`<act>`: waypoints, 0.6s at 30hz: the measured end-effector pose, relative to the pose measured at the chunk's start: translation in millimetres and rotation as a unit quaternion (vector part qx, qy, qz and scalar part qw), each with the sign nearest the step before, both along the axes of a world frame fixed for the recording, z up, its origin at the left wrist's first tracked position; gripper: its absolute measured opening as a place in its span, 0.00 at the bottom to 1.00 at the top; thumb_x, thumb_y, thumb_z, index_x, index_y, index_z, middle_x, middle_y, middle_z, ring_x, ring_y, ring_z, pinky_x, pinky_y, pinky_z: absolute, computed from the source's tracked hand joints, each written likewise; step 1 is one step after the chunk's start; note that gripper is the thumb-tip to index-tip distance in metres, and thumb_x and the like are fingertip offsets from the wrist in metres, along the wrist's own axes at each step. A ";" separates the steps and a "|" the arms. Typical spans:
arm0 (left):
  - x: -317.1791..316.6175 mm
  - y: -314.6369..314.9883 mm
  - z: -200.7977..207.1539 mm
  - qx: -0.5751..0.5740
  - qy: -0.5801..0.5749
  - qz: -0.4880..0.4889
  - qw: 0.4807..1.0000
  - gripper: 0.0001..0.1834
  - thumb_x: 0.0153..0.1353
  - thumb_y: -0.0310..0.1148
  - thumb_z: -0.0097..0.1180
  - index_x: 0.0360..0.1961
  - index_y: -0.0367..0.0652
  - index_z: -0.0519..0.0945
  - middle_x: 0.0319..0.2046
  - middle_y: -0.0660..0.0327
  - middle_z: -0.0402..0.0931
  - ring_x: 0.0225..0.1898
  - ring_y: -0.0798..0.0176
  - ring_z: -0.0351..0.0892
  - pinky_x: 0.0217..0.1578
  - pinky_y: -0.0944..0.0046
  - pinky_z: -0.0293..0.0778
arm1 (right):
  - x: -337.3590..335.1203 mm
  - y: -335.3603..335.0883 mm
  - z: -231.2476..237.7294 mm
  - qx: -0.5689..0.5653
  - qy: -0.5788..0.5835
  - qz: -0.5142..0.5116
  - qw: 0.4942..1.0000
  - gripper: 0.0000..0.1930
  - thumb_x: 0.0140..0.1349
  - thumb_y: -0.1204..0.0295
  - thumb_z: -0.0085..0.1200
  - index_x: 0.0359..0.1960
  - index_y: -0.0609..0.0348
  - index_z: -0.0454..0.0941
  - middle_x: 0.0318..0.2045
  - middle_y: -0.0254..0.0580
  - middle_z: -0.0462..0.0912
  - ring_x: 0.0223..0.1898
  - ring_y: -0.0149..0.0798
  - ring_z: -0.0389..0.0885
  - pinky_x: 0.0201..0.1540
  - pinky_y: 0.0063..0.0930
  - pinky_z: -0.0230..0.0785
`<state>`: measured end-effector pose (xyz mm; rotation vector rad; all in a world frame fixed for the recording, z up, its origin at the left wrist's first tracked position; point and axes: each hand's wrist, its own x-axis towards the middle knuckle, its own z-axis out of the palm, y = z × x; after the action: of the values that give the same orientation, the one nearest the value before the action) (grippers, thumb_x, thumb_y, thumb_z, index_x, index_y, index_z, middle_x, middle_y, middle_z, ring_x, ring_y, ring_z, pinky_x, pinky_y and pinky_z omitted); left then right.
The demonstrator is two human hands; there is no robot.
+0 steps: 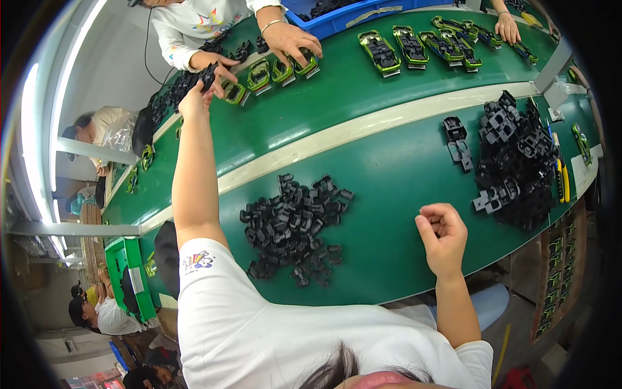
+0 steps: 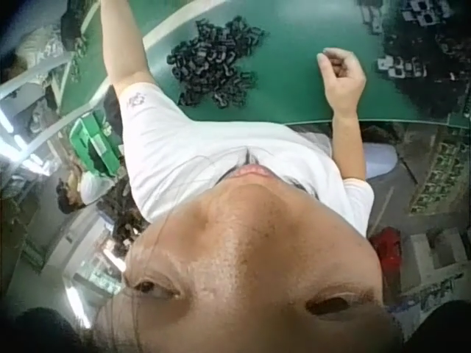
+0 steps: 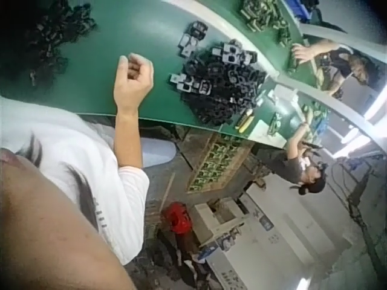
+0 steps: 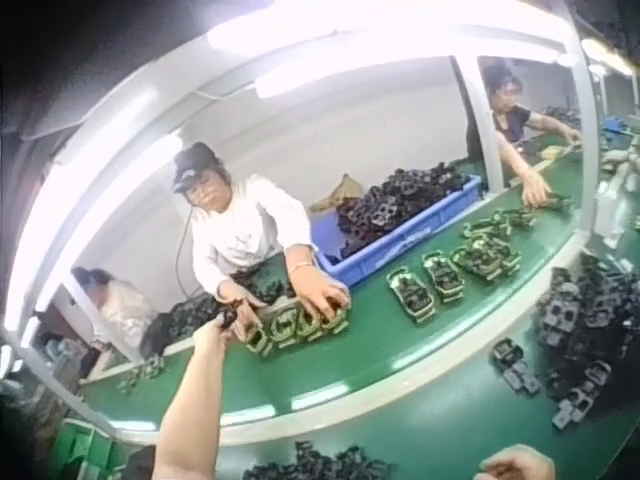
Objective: The person assembles toy car chassis by hand, picking up plastic parts from piles on the workbench, snapping the pieces together, and passing the assembled units along the assembly line.
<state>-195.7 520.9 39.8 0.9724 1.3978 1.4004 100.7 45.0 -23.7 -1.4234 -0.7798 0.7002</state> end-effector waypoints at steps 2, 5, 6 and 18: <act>-7.2 9.0 -10.2 -0.008 -0.006 0.004 1.000 0.12 0.57 0.27 0.55 0.38 0.27 0.72 0.34 0.46 0.77 0.28 0.57 0.81 0.20 0.73 0.72 | 1.3 1.1 1.8 -0.008 -0.016 0.000 1.000 0.05 0.52 0.81 0.57 0.30 0.67 0.74 0.31 0.39 0.75 0.26 0.25 0.74 0.27 0.13 0.68; -5.1 1.9 -19.3 -0.023 -0.013 0.014 1.000 0.12 0.58 0.28 0.55 0.39 0.29 0.72 0.33 0.49 0.77 0.27 0.58 0.80 0.18 0.74 0.71 | 1.2 2.5 4.5 -0.022 -0.040 -0.008 0.999 0.04 0.51 0.82 0.56 0.28 0.67 0.74 0.29 0.39 0.75 0.24 0.24 0.73 0.25 0.12 0.67; -7.5 -1.2 -17.9 -0.006 -0.018 0.014 1.000 0.12 0.58 0.28 0.55 0.39 0.30 0.73 0.32 0.50 0.77 0.28 0.59 0.80 0.18 0.74 0.70 | 0.8 2.6 4.7 -0.033 -0.064 0.000 0.997 0.03 0.53 0.82 0.55 0.28 0.67 0.73 0.29 0.38 0.74 0.24 0.23 0.72 0.25 0.12 0.65; -7.9 2.2 -12.2 0.035 -0.023 -0.008 0.999 0.08 0.54 0.29 0.59 0.32 0.37 0.75 0.26 0.61 0.74 0.25 0.61 0.80 0.17 0.73 0.66 | -3.8 10.6 4.5 -0.024 -0.120 -0.013 0.992 0.03 0.51 0.82 0.55 0.25 0.65 0.73 0.25 0.38 0.74 0.21 0.23 0.71 0.21 0.12 0.64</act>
<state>-203.6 523.2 27.6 0.9880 1.3130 1.4597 96.8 55.7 -19.2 -1.5767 -0.9328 0.5359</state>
